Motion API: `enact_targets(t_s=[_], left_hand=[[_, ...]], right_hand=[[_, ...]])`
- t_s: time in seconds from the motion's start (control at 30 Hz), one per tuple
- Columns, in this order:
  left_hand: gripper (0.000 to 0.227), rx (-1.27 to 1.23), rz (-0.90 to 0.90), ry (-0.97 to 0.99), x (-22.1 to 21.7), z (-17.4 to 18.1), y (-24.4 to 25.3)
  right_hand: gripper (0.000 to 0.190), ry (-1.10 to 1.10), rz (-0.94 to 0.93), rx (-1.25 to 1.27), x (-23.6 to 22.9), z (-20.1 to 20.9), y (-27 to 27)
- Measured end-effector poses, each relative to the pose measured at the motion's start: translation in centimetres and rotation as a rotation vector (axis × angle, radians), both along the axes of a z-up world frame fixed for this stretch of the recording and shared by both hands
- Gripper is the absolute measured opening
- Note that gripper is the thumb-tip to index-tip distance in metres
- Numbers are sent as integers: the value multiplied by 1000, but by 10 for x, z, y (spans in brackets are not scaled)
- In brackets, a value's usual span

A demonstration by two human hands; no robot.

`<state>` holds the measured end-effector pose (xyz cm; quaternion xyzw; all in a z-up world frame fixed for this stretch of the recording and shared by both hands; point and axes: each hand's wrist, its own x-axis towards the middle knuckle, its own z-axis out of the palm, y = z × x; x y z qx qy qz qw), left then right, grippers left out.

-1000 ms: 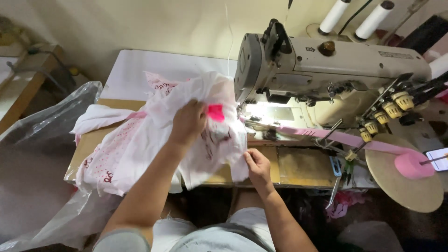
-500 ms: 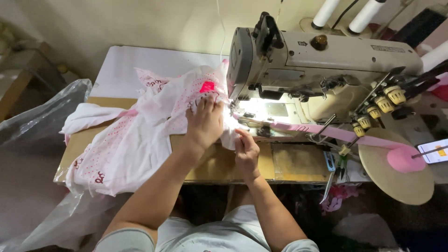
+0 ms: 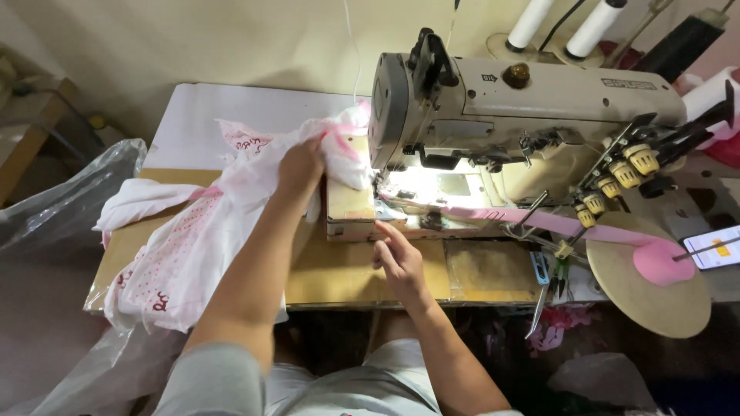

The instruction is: Handling, unfolding, and stacking small fabric garments at a sewing workstation.

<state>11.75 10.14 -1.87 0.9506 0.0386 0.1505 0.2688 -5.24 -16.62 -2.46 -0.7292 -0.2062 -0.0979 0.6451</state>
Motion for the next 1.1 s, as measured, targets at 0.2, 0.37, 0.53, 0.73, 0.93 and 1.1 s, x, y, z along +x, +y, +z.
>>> enact_targets(t_s=[0.2, 0.37, 0.53, 0.73, 0.93, 1.1], left_hand=[[45, -1015, -369, 403, -127, -128, 6], [38, -183, -435, -134, -240, 68, -81], [41, 116, -425, 90, -225, 77, -45], [41, 42, -533, 759, -316, 35, -27], [31, -244, -664, 240, -254, -40, -23], [64, -732, -169, 344, -252, -35, -15]], right_hand=[[56, 468, 277, 406, -14, -18, -6], [41, 971, 462, 283, -17, -59, 10], [16, 792, 501, 272, -16, -35, -86], [25, 245, -369, -766, -4, 74, -157], [18, -3, 292, -632, -4, 94, -17], [62, -151, 705, -224, -4, 119, 99]])
